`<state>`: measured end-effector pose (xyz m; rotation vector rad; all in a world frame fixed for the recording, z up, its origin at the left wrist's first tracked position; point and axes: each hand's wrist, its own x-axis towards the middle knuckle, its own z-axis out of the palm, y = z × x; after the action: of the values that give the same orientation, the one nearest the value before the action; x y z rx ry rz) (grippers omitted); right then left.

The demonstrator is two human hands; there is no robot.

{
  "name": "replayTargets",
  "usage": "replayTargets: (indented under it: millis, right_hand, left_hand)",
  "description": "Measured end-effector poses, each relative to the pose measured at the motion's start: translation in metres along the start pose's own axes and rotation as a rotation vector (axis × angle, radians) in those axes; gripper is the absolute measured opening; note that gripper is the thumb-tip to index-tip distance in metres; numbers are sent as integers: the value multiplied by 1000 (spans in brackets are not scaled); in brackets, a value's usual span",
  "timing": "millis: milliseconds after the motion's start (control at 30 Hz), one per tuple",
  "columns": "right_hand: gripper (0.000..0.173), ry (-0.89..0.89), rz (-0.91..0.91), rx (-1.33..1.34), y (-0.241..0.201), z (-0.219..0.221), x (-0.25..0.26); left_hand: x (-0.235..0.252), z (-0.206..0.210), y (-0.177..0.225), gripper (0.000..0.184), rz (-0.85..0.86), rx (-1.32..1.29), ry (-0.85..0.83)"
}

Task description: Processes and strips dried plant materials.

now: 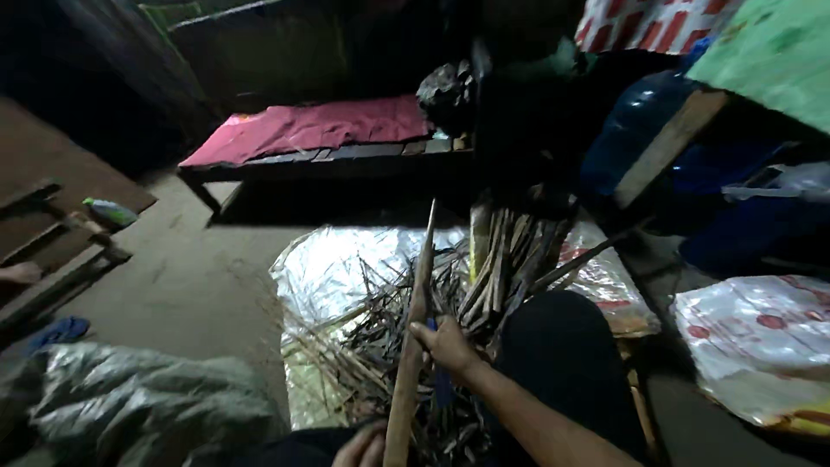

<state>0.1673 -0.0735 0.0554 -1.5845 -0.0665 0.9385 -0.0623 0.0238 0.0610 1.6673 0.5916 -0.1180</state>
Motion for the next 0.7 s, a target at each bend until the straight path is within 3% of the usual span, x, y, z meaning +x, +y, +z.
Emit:
replayTargets:
  millis: [133,267,367,533,700]
  right_hand:
    - [34,-374,-175,-317,35,5,-19]
    - [40,-524,-285,-807,35,-18,-18]
    - [31,-458,-263,-1045,36,-11,-22]
    - [25,-190,-332,-1170,51,0,-12]
    - [34,-93,-169,-1257,39,-9,15]
  left_hand:
    - [51,23,7,25,-107,-268,111]
    - [66,34,3,21,-167,-335,197]
    - [68,43,2,19,-190,-330,211]
    - [65,45,-2,22,-219,-385,188]
    - [50,46,-8,24,-220,-471,108]
